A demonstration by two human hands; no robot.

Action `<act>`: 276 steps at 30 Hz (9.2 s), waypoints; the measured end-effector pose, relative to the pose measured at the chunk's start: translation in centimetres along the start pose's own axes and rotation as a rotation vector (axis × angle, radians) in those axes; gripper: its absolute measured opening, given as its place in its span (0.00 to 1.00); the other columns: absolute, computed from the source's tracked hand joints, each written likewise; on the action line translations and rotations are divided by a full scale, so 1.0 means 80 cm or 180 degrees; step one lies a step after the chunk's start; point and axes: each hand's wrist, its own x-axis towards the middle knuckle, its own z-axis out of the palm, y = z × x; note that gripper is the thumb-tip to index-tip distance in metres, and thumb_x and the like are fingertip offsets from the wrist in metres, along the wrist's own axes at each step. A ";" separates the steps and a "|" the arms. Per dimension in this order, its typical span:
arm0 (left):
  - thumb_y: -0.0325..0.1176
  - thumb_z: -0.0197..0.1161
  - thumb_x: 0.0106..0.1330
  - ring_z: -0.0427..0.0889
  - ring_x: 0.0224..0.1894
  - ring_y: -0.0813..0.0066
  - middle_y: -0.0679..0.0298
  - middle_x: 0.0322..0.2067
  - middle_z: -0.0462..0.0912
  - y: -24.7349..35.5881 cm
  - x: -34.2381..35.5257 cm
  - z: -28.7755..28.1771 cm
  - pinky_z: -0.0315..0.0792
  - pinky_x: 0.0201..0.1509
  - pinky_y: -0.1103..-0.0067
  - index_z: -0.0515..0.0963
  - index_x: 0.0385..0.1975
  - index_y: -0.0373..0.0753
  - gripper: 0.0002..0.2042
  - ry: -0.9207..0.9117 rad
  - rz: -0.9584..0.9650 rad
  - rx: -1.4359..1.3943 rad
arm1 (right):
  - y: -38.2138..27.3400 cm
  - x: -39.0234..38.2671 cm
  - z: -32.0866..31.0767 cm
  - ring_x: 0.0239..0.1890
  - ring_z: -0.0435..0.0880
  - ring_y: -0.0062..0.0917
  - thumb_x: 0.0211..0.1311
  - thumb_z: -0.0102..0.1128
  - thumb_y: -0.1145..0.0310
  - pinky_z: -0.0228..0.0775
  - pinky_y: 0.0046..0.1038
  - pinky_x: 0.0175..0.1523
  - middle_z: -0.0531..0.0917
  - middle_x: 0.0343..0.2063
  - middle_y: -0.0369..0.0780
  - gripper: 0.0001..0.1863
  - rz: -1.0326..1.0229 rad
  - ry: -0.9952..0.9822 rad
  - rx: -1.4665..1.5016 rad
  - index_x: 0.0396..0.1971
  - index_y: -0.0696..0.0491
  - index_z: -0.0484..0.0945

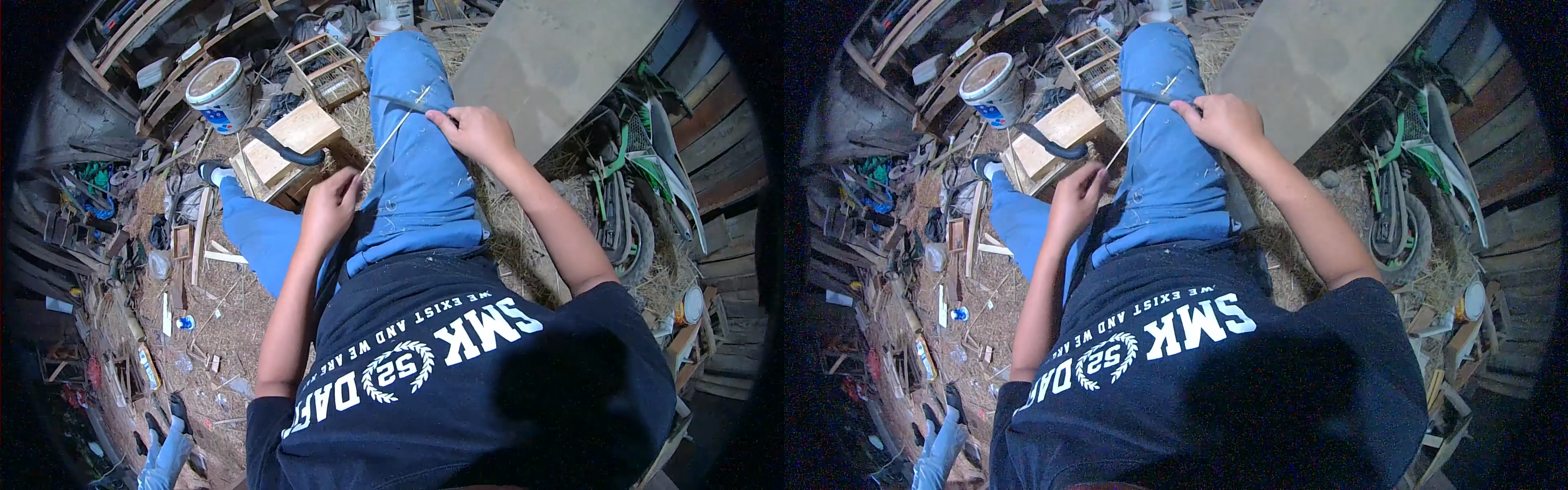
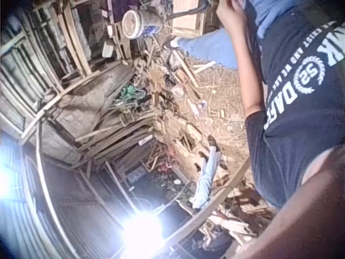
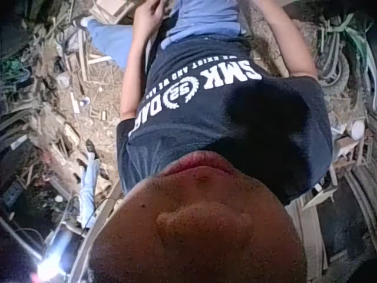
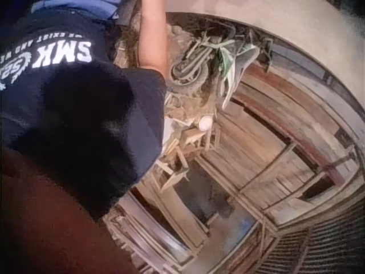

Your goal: The person whittles a thin wooden stick using a knife, removing small shavings, and then scrapes a flat wooden board with the same knife.

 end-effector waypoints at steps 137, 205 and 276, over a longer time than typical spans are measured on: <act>0.29 0.63 0.70 0.77 0.24 0.48 0.45 0.23 0.76 -0.009 -0.054 -0.023 0.71 0.30 0.67 0.76 0.35 0.33 0.06 0.0751 0.0056 0.0556 | -0.022 -0.015 0.031 0.27 0.86 0.48 0.69 0.52 0.35 0.76 0.49 0.31 0.84 0.21 0.50 0.33 -0.0283 0.0611 0.0239 0.23 0.52 0.84; 0.34 0.59 0.73 0.82 0.29 0.46 0.42 0.29 0.80 0.000 0.081 0.065 0.73 0.35 0.62 0.79 0.41 0.34 0.09 0.0108 0.0517 -0.0110 | -0.003 -0.016 0.004 0.33 0.86 0.54 0.71 0.48 0.35 0.77 0.52 0.39 0.85 0.26 0.55 0.34 -0.0087 0.0190 -0.0123 0.28 0.53 0.86; 0.35 0.55 0.77 0.68 0.26 0.72 0.54 0.23 0.73 -0.032 0.038 0.017 0.69 0.34 0.71 0.74 0.37 0.30 0.12 -0.0455 0.0175 -0.0268 | -0.005 -0.014 0.009 0.29 0.87 0.50 0.70 0.49 0.34 0.78 0.50 0.34 0.85 0.23 0.52 0.35 -0.0210 0.0337 -0.0403 0.24 0.51 0.85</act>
